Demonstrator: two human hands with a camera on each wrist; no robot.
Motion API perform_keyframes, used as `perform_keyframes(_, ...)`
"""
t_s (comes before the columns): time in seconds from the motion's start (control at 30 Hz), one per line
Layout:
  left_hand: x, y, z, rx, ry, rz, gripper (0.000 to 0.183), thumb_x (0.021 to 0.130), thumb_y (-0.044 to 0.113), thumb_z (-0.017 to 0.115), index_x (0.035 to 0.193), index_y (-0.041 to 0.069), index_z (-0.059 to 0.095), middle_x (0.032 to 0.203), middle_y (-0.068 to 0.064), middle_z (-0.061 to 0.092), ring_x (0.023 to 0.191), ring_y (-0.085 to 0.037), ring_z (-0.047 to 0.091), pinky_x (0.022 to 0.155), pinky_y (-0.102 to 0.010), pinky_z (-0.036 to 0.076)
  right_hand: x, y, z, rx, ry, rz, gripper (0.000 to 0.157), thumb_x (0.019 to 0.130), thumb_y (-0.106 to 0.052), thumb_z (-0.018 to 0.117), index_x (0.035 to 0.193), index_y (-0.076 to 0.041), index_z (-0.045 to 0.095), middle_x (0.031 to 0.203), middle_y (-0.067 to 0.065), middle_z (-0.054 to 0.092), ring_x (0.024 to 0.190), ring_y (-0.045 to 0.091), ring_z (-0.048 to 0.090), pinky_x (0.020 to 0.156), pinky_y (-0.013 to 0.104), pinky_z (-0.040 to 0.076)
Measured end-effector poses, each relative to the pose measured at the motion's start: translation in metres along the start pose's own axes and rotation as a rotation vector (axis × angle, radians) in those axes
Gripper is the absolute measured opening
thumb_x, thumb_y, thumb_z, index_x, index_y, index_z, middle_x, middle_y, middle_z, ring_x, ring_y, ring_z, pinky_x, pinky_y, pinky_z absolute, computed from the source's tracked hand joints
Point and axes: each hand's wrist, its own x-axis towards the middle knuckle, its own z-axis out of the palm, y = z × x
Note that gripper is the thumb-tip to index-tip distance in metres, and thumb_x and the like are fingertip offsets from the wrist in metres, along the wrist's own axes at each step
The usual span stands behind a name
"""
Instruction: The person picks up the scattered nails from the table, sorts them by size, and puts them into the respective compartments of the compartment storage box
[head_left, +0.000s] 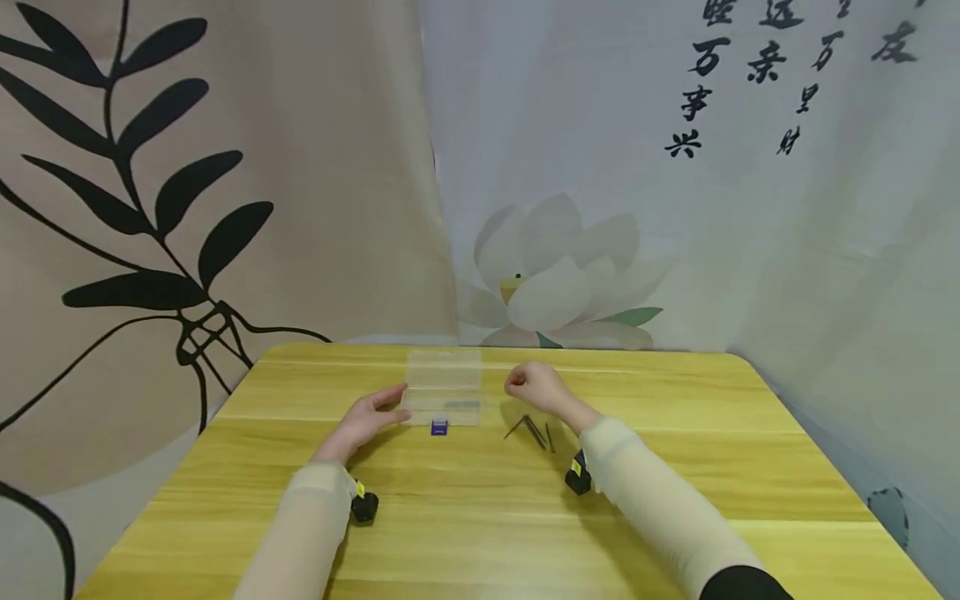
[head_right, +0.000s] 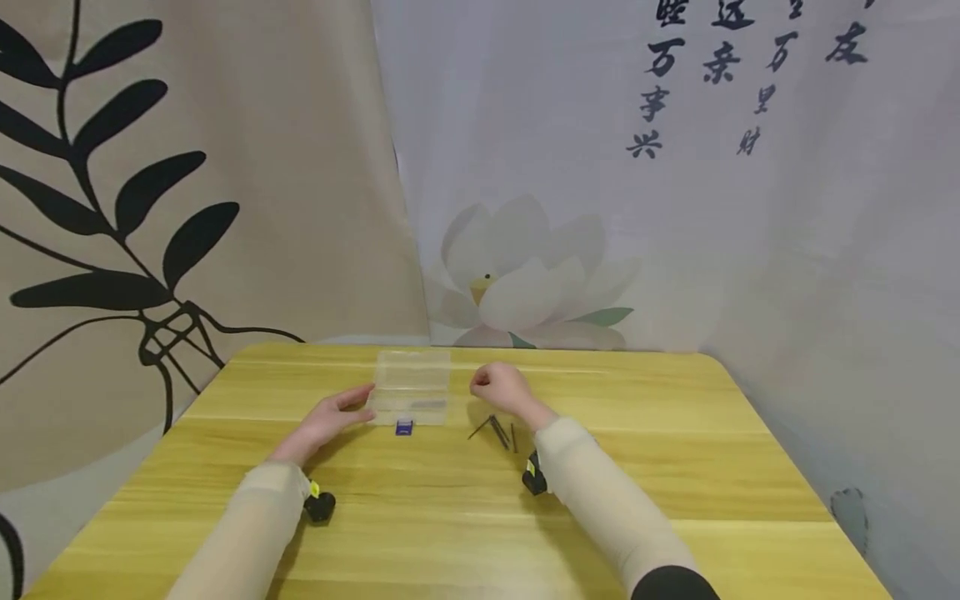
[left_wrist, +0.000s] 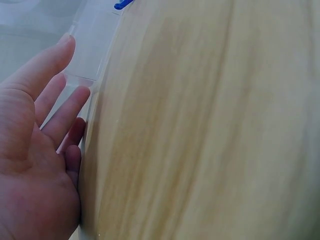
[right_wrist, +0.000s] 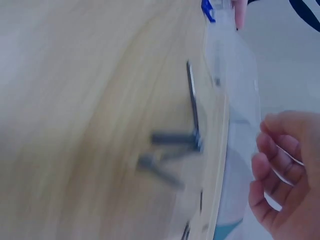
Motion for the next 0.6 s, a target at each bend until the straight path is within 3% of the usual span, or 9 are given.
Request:
perform_keyframes(0.23, -0.002, -0.001, -0.005, -0.013, -0.01, -0.008, 0.068, 0.091, 0.027, 0.069, 0.15, 0.015, 0.038, 0.152, -0.014, 0.037, 0.14, -0.035, 0.029, 0.112, -0.056, 0.02, -0.032, 0.021, -0.018, 0.058, -0.019, 0.004, 0.009, 0.091, -0.011, 0.066, 0.09, -0.005, 0.074, 0.084, -0.003, 0.068, 0.072, 0.011, 0.058, 0.066, 0.032, 0.05)
perform_keyframes(0.6, -0.001, 0.003, 0.0, -0.042, -0.034, -0.003, 0.068, 0.093, 0.023, 0.068, 0.151, 0.011, 0.035, 0.153, -0.016, 0.034, 0.14, -0.035, 0.028, 0.112, -0.053, 0.023, -0.08, 0.04, -0.013, 0.032, -0.063, 0.031, 0.012, 0.085, -0.011, 0.073, 0.073, -0.014, 0.07, 0.069, -0.009, 0.064, 0.062, 0.008, 0.051, 0.061, 0.027, 0.046)
